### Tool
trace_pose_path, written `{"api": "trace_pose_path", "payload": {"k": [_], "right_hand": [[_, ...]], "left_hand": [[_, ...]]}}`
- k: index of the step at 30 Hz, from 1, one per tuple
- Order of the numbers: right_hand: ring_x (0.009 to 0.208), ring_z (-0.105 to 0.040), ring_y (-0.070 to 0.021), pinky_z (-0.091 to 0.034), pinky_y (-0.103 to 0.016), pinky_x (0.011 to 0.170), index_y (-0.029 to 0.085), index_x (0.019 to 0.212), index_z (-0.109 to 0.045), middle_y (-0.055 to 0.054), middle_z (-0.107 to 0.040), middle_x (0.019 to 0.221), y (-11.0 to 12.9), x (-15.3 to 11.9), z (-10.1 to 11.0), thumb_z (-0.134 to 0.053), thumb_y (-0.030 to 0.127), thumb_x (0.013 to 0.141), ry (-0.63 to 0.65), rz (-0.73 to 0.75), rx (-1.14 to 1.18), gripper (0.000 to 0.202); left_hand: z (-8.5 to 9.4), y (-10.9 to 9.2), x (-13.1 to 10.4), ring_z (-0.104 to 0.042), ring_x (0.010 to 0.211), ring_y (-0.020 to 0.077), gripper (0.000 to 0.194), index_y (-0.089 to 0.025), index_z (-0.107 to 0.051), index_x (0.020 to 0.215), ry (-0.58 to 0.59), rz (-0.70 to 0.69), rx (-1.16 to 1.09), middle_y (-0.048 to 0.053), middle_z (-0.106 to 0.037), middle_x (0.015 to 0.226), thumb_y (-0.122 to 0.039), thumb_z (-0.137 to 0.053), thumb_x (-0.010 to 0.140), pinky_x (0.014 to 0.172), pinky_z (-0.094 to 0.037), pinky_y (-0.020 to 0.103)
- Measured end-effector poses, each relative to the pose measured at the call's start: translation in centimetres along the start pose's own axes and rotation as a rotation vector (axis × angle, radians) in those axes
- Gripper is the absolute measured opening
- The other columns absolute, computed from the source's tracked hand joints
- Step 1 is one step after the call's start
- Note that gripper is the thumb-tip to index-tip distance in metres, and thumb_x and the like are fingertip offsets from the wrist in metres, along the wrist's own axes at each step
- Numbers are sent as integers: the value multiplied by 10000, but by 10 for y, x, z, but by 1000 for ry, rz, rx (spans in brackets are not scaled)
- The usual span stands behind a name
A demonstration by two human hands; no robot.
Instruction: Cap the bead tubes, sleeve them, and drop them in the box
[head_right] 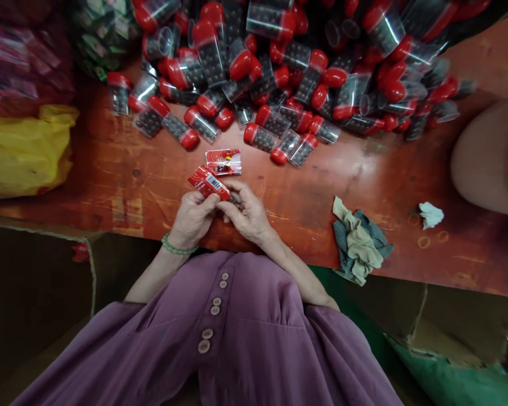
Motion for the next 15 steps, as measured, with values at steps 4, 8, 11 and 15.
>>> {"api": "trace_pose_path", "payload": {"k": [4, 8, 11, 15], "right_hand": [[502, -552, -53, -512, -210, 495, 257, 1183, -487, 34, -681, 875, 0, -3, 0, -673, 526, 881, 37, -25, 54, 445], [473, -542, -44, -479, -188, 471, 243, 1127, -516, 58, -654, 783, 1, -5, -4, -673, 507, 888, 29, -3, 115, 389], [474, -537, -40, -478, -187, 470, 244, 1073, -526, 51, -673, 808, -2, -7, -5, -700, 515, 859, 26, -13, 120, 388], [490, -564, -53, -484, -187, 440, 248, 979, -540, 53, -687, 803, -7, -10, 2, -762, 530, 787, -14, -31, 127, 407]], "left_hand": [[-8, 0, -8, -611, 490, 128, 424, -142, -692, 656, 75, 14, -26, 23, -668, 572, -534, -854, 656, 521, -532, 262], [0, -10, -16, -670, 616, 134, 371, -179, -717, 790, -70, -102, -181, 12, -733, 719, -497, -863, 666, 558, -561, 237], [0, -11, -21, -715, 752, 158, 330, -205, -739, 865, -128, -144, -214, 21, -773, 867, -441, -872, 676, 632, -592, 254], [-3, -8, -25, -733, 831, 199, 325, -181, -750, 831, -134, -131, -136, 56, -784, 888, -445, -865, 679, 677, -600, 285]]}}
Point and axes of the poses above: each hand's wrist, its own x-axis towards the middle knuckle, its own z-axis out of the back of the hand, y = z × x, the point moved 9 cm from there along x, towards the middle knuckle
